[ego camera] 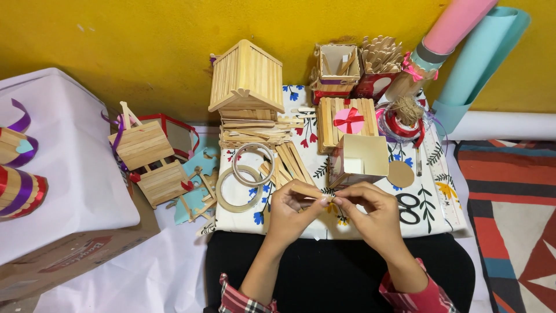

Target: Constructing a lid frame for a wooden model using sticks, tape, and scissors.

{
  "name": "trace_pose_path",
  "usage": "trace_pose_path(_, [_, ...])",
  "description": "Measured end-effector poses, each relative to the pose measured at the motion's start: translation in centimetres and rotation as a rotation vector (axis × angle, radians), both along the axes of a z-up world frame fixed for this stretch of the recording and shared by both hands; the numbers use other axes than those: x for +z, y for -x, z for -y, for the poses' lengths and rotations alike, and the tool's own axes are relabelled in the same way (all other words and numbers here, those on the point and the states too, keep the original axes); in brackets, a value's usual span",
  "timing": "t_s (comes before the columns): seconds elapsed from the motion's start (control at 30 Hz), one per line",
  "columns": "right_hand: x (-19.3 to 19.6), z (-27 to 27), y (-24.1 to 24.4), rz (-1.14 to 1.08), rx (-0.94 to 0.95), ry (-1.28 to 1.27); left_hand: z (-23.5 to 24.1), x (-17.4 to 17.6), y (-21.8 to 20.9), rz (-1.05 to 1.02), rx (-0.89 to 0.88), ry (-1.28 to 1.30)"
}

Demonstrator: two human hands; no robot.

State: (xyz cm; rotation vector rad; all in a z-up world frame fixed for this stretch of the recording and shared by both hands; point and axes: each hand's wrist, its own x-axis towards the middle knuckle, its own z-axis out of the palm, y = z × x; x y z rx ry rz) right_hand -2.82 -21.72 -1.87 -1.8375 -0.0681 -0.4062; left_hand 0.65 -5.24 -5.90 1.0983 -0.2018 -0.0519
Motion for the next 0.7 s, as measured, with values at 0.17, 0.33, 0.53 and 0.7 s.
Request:
trace_pose_path(0.17, [-0.2, 0.7, -0.3, -0.106, 0.0, 0.036, 0.4, -0.1, -0.2, -0.023, 0.086, -0.123])
trace_pose_path(0.33, [1.1, 2.6, -0.4, -0.285, 0.006, 0.222, -2.1, 0.0, -1.9, -0.013, 0.251, -0.238])
trace_pose_path(0.53, [2.1, 1.8, -1.1, -0.586, 0.132, 0.639, -5.9, 3.1, -2.5, 0.215, 0.428, -0.614])
trace_pose_path(0.7, [0.0, -0.7, 0.3, -0.303, -0.049, 0.896, -7.7, 2.0, -2.7, 0.231, 0.368, -1.192])
